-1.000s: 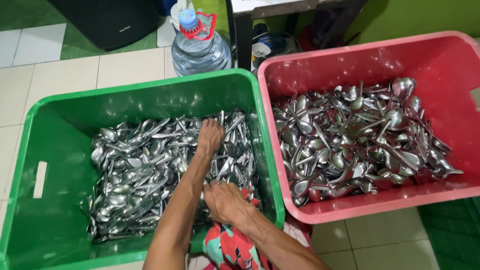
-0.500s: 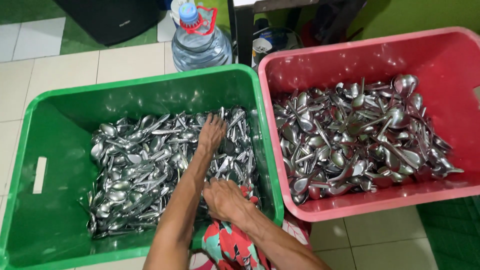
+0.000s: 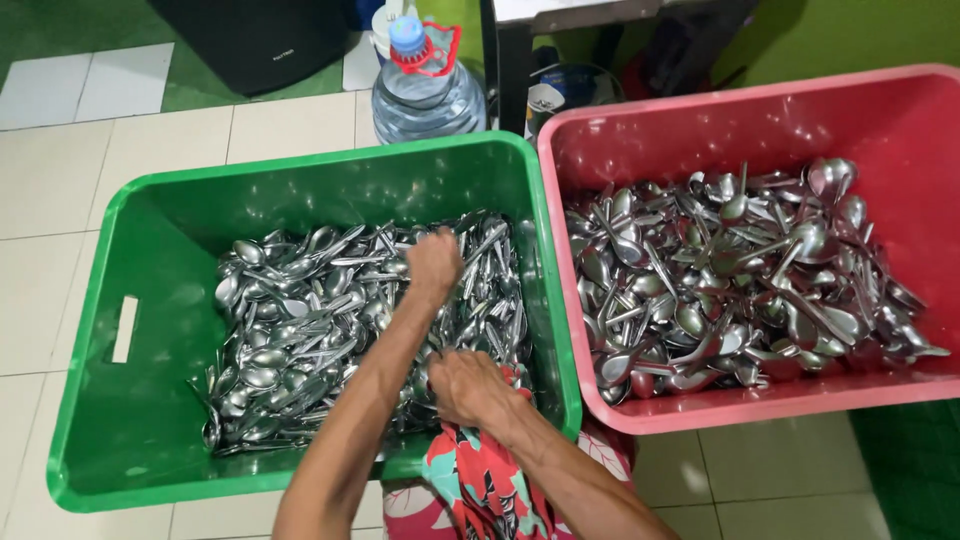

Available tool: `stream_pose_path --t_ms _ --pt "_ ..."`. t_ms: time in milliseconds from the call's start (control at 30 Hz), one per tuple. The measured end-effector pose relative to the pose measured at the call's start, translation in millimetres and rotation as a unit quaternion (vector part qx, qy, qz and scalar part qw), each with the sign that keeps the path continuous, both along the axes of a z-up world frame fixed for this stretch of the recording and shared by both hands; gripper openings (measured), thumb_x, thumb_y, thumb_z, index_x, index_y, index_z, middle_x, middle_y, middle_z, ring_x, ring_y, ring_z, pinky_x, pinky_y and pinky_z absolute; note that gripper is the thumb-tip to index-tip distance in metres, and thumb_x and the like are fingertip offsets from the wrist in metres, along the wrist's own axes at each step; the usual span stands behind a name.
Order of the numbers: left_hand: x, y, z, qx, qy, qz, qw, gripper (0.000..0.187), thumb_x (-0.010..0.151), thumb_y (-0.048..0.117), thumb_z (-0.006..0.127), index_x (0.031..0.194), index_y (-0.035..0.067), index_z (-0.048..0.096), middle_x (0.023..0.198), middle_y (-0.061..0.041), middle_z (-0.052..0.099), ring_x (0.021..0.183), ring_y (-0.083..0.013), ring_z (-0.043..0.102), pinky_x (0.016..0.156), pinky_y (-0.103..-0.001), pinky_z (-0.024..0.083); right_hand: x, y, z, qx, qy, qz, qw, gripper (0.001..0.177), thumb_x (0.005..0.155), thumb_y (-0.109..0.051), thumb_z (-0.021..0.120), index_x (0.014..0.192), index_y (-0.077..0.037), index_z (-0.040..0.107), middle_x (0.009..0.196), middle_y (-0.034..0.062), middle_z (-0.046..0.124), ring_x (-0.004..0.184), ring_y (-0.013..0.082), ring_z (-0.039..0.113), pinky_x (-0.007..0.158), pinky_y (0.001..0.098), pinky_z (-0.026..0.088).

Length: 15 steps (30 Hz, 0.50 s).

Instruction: Polishing metal spoons with a cloth and moving them between containers.

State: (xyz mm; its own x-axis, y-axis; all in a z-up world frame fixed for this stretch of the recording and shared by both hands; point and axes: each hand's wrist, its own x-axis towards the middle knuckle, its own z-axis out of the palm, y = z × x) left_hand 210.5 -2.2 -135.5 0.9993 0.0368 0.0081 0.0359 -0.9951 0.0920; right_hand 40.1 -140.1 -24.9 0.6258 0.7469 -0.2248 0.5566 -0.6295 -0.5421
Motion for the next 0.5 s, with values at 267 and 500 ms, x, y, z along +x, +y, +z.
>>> stream_pose_path --t_ms 267,500 --pt "8.8 -42.4 19.3 -0.178 0.123 0.052 0.975 0.037 0.094 0.026 0.042 0.108 0.003 0.067 0.097 -0.022 0.075 0.100 -0.0403 0.073 0.087 -0.057 0.056 1.5 0.6 -6.9 -0.025 0.020 -0.068 0.997 0.030 0.073 -0.020 0.064 0.090 0.002 0.075 0.089 0.0233 0.074 0.086 0.0435 0.074 0.067 0.0540 0.061" --pt "-100.5 19.8 124.6 -0.364 0.054 0.083 0.926 0.033 0.101 0.022 0.044 0.115 0.000 0.063 0.101 -0.036 0.068 0.106 -0.0573 0.062 0.089 -0.065 0.047 28.5 -11.0 -0.9 -0.011 -0.035 -0.157 0.987 0.048 0.085 -0.030 0.064 0.124 -0.003 0.058 0.113 0.0232 0.069 0.096 0.0464 0.072 0.078 0.0610 0.058"
